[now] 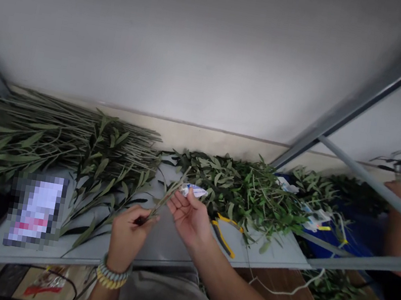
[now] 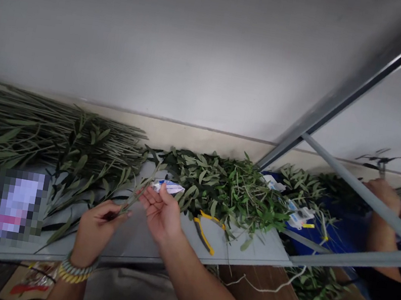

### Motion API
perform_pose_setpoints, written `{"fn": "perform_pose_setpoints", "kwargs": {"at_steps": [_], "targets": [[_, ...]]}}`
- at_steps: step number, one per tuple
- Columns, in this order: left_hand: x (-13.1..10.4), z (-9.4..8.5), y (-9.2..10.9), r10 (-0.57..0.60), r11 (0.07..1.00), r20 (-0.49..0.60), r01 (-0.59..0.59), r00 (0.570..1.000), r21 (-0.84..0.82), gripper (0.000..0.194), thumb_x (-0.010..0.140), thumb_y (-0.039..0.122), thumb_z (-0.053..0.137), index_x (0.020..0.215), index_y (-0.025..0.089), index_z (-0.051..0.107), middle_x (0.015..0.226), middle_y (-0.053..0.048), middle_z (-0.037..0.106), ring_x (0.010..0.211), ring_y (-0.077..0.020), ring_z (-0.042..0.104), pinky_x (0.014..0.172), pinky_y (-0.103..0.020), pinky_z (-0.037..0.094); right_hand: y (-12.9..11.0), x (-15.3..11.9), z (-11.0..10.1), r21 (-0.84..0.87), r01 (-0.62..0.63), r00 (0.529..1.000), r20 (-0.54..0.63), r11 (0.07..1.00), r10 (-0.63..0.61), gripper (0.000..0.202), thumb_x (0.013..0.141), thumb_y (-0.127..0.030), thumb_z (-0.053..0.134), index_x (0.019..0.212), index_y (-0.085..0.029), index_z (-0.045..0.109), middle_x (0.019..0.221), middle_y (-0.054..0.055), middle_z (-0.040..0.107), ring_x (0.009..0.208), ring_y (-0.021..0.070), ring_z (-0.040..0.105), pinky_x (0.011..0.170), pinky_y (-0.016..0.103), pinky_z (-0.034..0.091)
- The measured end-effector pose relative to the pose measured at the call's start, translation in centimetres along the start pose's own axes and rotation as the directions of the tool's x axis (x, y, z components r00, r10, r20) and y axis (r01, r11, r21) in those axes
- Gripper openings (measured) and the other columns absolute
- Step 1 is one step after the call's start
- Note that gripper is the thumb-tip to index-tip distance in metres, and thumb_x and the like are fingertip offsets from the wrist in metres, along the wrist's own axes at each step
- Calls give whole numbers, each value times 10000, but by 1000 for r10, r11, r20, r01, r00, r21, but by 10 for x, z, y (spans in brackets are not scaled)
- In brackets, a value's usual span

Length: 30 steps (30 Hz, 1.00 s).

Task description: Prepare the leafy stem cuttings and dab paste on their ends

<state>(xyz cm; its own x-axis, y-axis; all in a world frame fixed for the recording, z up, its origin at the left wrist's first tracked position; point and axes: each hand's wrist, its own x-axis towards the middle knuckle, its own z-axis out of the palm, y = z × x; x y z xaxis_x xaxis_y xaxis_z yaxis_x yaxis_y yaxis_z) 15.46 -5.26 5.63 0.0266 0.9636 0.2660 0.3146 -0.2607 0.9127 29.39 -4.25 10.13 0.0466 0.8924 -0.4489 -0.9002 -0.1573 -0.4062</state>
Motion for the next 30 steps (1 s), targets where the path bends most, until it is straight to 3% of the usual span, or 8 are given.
{"fn": "perform_pose_setpoints", "kwargs": {"at_steps": [8,12,18,23,28,30], "targets": [[6,5,2,-27,1000,105,26,994,11,231,662,320,691,530,164,583,508,42,443,485,-93,407,468,-204,344,-1,-3,-16,141,14,997,70,990,-24,323,886,-338,523,679,-143,676,676,41,718,674,146,666,762,313,508],[3,15,7,-80,997,171,80,982,5,228,642,355,701,552,165,613,499,36,477,472,-94,400,452,-206,335,-6,-7,-24,177,12,997,79,984,-26,440,941,-342,401,679,-129,683,675,57,715,686,151,662,764,326,510],[0,19,19,-106,994,192,101,976,37,227,620,343,706,523,167,601,486,36,469,478,-95,383,464,-210,328,-11,-12,-35,191,30,995,93,981,-49,350,887,-362,513,676,-141,684,677,45,709,688,148,657,741,299,504],[-5,22,27,-125,992,182,120,975,36,240,606,343,706,499,167,581,468,39,447,470,-93,370,461,-214,313,-11,-17,-44,247,17,994,103,969,-44,327,898,-356,487,721,-156,676,732,35,712,734,156,645,751,327,503],[-5,27,18,-198,980,195,195,960,36,284,591,365,731,502,166,549,454,56,386,445,-77,315,421,-209,265,-11,-25,-58,336,63,986,125,940,-111,269,875,-379,505,771,-184,657,851,33,696,811,166,617,801,360,484],[-3,25,12,-221,975,209,223,953,14,307,592,377,736,505,165,533,444,63,364,430,-69,298,402,-205,249,-16,-32,-68,369,133,976,112,920,-185,214,829,-386,567,747,-202,637,806,19,667,791,166,597,771,354,483]]}}
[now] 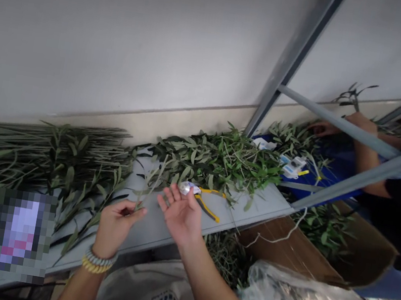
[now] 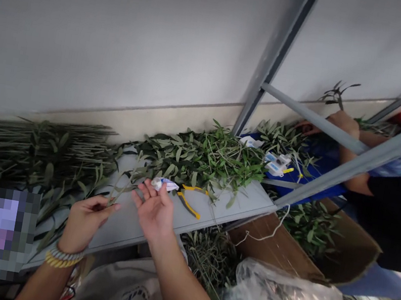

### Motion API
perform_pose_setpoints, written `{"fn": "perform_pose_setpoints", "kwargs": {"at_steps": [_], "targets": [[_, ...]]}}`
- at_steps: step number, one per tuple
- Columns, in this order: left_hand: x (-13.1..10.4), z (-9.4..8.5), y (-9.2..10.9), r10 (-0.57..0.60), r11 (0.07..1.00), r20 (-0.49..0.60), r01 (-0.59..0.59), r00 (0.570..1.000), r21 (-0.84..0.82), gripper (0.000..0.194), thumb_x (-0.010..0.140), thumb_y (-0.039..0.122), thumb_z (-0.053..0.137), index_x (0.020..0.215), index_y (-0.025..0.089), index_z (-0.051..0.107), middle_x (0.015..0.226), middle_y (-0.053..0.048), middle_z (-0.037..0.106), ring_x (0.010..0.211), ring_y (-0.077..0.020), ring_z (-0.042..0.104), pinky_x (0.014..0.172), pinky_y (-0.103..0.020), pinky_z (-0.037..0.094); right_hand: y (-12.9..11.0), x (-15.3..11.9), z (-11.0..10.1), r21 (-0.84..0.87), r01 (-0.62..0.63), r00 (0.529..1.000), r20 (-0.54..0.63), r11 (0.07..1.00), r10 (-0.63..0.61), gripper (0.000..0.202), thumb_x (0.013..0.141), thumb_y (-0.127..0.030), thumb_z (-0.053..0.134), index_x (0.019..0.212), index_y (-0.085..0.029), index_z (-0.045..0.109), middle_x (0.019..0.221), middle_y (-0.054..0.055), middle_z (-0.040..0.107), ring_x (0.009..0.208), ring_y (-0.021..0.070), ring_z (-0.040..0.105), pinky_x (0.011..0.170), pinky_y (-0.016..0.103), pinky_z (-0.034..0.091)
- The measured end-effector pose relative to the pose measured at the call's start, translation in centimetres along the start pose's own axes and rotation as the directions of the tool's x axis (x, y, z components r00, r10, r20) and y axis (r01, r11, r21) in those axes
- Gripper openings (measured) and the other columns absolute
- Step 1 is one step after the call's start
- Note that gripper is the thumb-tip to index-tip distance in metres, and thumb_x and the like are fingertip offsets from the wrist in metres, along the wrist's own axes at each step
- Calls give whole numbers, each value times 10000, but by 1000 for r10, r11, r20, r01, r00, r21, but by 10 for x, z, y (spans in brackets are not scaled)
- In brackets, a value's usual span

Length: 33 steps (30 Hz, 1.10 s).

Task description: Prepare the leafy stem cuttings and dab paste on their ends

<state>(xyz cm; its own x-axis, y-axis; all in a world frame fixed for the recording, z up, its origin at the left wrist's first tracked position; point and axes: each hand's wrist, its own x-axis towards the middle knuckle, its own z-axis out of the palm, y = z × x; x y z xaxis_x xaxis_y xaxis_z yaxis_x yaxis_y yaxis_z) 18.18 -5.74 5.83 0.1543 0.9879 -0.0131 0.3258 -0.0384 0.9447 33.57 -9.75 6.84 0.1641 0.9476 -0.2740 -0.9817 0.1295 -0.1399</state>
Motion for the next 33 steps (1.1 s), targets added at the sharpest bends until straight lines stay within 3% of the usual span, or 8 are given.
{"fn": "perform_pose_setpoints", "kwargs": {"at_steps": [4,9,13,17,21,27,31,33], "targets": [[4,-12,-10,-58,996,-52,54,997,-77,327,579,390,754,534,156,529,456,65,364,420,-62,316,387,-195,265,-31,-25,-7,-10,221,966,142,975,-218,208,730,-388,672,655,-228,563,577,-36,458,560,118,455,537,260,411],[1,-24,-14,-218,950,-121,182,968,-256,363,480,386,807,606,134,578,473,69,394,391,-46,309,351,-184,247,-75,-58,0,-200,517,843,286,832,-455,218,724,-336,671,611,-204,540,483,-63,310,467,87,320,446,219,319],[-4,-37,-9,-237,943,-172,184,956,-276,382,449,372,823,638,125,601,473,64,428,390,-45,331,349,-176,257,-87,-51,7,-476,724,678,358,500,-641,146,745,-338,654,816,-210,650,456,-58,471,397,76,380,423,230,340],[-9,-58,-4,-242,951,-253,177,937,-253,419,431,409,824,659,126,615,444,67,436,378,-47,333,348,-173,254,-71,-13,6,-706,706,517,456,60,-724,356,747,-247,636,1099,-195,629,668,8,674,441,103,533,422,233,405],[-4,-78,-10,-224,958,-254,165,941,-235,409,459,436,811,630,125,608,433,51,466,387,-66,370,368,-192,279,-46,43,6,-750,648,587,603,-133,-540,535,661,-139,608,1194,-168,595,996,82,699,696,163,642,658,281,510],[17,-95,-23,-203,953,-164,156,965,-258,339,518,394,799,620,138,602,477,50,493,415,-74,389,397,-207,294,-19,126,4,-808,587,800,566,61,-196,663,633,-98,527,1285,-218,513,742,-21,692,577,123,566,633,261,495],[20,-102,-25,-231,937,-141,181,963,-297,357,518,372,800,521,149,520,461,58,472,403,-66,376,394,-204,275,-4,166,3,-850,501,859,512,161,32,689,636,-117,481,1317,-222,469,547,-79,587,452,95,462,515,220,431],[19,-104,-29,-266,925,-139,212,954,-316,362,526,362,797,518,153,501,448,64,460,394,-62,368,391,-201,260,6,182,5,-861,484,871,492,155,14,619,676,-167,473,1293,-214,495,587,-61,601,446,97,456,485,220,406]]}}
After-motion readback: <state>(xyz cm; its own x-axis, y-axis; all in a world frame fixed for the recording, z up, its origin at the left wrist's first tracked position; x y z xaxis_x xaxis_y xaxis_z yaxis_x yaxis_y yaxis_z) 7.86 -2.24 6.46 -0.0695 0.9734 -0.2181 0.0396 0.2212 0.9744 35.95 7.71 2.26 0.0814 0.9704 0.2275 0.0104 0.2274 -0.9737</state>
